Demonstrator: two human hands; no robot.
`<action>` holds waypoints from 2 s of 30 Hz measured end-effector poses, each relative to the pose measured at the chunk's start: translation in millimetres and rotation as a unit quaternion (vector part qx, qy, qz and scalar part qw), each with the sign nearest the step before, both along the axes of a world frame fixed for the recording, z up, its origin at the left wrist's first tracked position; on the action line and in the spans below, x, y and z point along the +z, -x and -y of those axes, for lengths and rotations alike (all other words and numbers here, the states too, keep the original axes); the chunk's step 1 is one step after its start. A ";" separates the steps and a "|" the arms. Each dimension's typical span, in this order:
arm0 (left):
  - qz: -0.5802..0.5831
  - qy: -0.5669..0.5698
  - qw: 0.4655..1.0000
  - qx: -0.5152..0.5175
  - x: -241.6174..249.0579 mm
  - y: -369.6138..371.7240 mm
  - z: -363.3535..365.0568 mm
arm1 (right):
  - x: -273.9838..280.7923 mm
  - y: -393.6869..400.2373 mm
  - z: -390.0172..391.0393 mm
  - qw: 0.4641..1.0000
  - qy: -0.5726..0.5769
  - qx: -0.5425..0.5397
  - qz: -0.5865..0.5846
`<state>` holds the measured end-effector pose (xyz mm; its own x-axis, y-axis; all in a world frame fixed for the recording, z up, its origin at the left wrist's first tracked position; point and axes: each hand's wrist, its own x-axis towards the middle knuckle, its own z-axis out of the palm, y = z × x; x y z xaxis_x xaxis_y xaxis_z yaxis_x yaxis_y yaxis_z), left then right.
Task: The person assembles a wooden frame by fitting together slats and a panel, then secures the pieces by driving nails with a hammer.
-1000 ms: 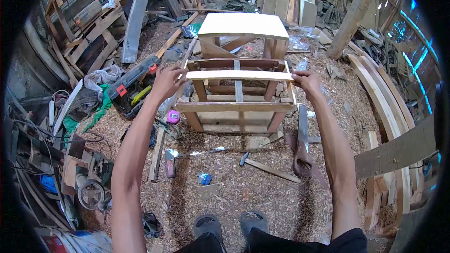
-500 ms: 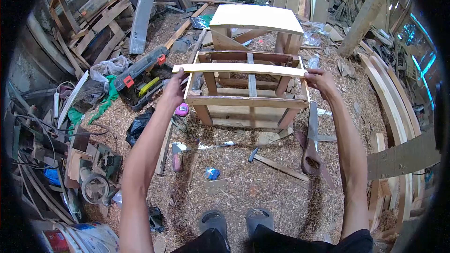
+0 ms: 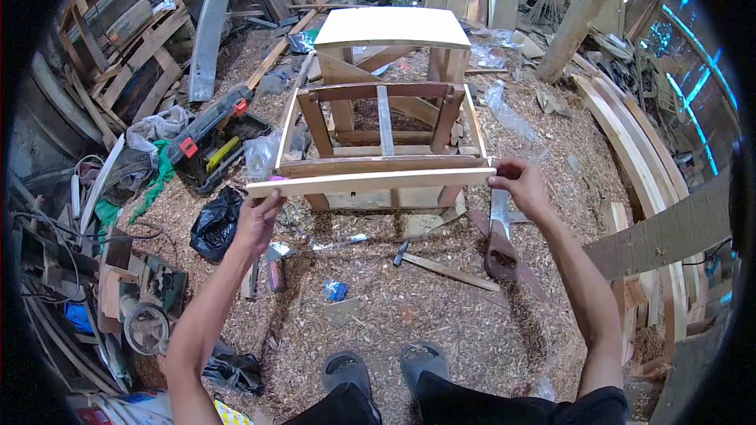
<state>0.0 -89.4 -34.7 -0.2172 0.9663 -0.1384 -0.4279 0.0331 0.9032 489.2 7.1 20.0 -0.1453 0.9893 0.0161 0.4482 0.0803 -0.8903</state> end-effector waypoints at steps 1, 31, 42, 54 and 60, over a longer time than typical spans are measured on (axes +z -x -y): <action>0.013 0.016 1.000 0.011 4.6 -10.2 2.5 | -2.1 1.0 3.0 1.000 -0.001 0.000 0.000; 0.067 -0.090 0.989 0.094 -5.9 -2.6 -99.7 | -2.8 55.9 -41.7 0.971 -0.126 -0.110 -0.171; 0.093 -0.070 0.992 0.039 -24.3 10.8 -102.4 | -23.7 60.4 -38.9 0.959 -0.190 -0.173 -0.122; 0.067 -0.128 0.988 0.056 -26.2 13.4 -106.9 | -11.5 71.3 -29.4 0.963 -0.190 -0.169 -0.093; 0.025 -0.074 0.994 0.079 -15.9 4.9 -98.3 | -29.6 63.3 -46.4 0.963 -0.139 -0.109 -0.202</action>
<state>-4.9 9.0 -50.7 -0.3637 0.9315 -0.0112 -0.4625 -0.1701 0.8701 425.9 53.5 -9.6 0.1392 0.9451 0.2958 0.1035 0.2832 -0.9535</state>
